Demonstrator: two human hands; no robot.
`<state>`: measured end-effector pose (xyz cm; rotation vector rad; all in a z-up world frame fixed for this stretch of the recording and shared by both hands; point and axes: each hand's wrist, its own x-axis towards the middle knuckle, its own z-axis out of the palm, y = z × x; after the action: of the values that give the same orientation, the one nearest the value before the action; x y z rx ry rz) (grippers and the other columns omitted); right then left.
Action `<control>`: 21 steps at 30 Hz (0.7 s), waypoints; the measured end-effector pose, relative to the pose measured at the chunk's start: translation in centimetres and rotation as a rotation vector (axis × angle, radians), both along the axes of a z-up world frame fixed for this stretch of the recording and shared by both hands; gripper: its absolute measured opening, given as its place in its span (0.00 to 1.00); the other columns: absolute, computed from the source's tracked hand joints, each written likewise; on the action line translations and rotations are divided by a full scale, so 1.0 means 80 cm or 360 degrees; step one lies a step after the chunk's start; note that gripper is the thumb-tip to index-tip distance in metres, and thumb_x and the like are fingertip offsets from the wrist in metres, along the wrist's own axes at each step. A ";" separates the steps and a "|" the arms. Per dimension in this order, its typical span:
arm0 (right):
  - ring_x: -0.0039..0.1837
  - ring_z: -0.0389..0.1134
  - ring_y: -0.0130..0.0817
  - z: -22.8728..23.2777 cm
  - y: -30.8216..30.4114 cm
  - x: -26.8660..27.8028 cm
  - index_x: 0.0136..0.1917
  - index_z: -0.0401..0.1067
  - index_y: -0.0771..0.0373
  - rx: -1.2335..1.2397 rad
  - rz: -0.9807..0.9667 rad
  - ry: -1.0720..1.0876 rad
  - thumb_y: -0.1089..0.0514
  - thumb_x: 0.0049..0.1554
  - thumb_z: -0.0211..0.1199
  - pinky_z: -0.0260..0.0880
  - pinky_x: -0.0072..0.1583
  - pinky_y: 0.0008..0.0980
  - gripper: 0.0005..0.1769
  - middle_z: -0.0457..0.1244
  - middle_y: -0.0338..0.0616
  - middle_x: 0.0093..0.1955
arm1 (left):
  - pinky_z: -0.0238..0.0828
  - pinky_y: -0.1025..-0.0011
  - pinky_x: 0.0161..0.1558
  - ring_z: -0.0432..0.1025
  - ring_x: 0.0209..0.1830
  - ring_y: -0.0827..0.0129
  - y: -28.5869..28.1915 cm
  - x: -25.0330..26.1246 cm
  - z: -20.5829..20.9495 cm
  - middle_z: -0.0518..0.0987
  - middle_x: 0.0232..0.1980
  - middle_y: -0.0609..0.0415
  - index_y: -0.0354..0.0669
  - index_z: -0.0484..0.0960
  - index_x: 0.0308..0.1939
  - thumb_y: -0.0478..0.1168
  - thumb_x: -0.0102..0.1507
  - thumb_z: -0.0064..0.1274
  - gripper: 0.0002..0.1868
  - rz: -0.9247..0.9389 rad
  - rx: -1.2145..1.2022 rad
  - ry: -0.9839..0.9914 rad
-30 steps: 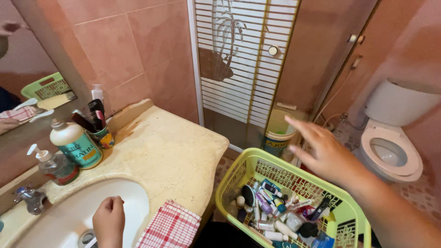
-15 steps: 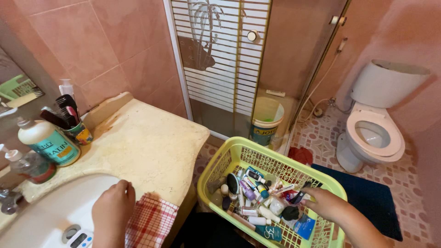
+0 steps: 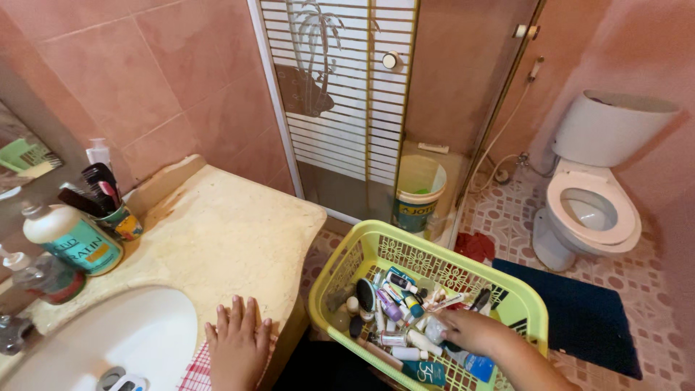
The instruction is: The person sits on the bathroom floor and wipes various toiletries and containers with a red and white checkered cloth. They pick up items from a green basket, wipe them, and place them on the countertop next to the sink. The person also wipes the countertop surface and a digital scale in the sink.
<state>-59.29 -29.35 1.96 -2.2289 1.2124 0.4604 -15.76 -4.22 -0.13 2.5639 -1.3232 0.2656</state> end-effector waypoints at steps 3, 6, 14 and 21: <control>0.65 0.69 0.47 -0.022 0.019 -0.005 0.75 0.61 0.47 0.0026 0.0028 0.0175 0.42 0.59 0.61 0.68 0.67 0.40 0.33 0.67 0.49 0.64 | 0.35 0.42 0.75 0.47 0.80 0.46 0.001 0.003 -0.014 0.57 0.79 0.50 0.58 0.63 0.74 0.65 0.64 0.35 0.36 -0.0001 0.0027 -0.0026; 0.70 0.65 0.48 -0.025 0.036 -0.005 0.74 0.65 0.50 0.0038 0.0119 0.0365 0.39 0.61 0.61 0.65 0.70 0.40 0.31 0.63 0.51 0.70 | 0.35 0.41 0.75 0.46 0.80 0.45 0.000 0.003 -0.014 0.58 0.79 0.51 0.58 0.63 0.74 0.66 0.64 0.35 0.37 0.0002 0.0104 -0.0067; 0.81 0.50 0.41 0.171 -0.023 0.075 0.84 0.33 0.41 -0.0116 -0.0226 -0.0452 0.47 0.64 0.57 0.46 0.79 0.42 0.45 0.47 0.43 0.82 | 0.36 0.41 0.74 0.47 0.80 0.45 0.000 0.001 -0.005 0.58 0.78 0.49 0.57 0.64 0.74 0.65 0.65 0.34 0.36 -0.0023 0.0064 -0.0044; 0.77 0.61 0.56 0.401 -0.138 0.191 0.85 0.36 0.53 -0.1187 0.0230 -0.1737 0.56 0.64 0.64 0.63 0.73 0.52 0.48 0.56 0.59 0.80 | 0.37 0.44 0.75 0.48 0.80 0.47 0.003 -0.009 0.014 0.59 0.79 0.51 0.57 0.65 0.73 0.65 0.64 0.36 0.36 -0.0008 0.0065 0.0027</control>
<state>-44.01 -40.41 34.03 -2.4924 0.6281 -1.2167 -16.47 -3.98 0.95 2.5900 -1.3419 0.2174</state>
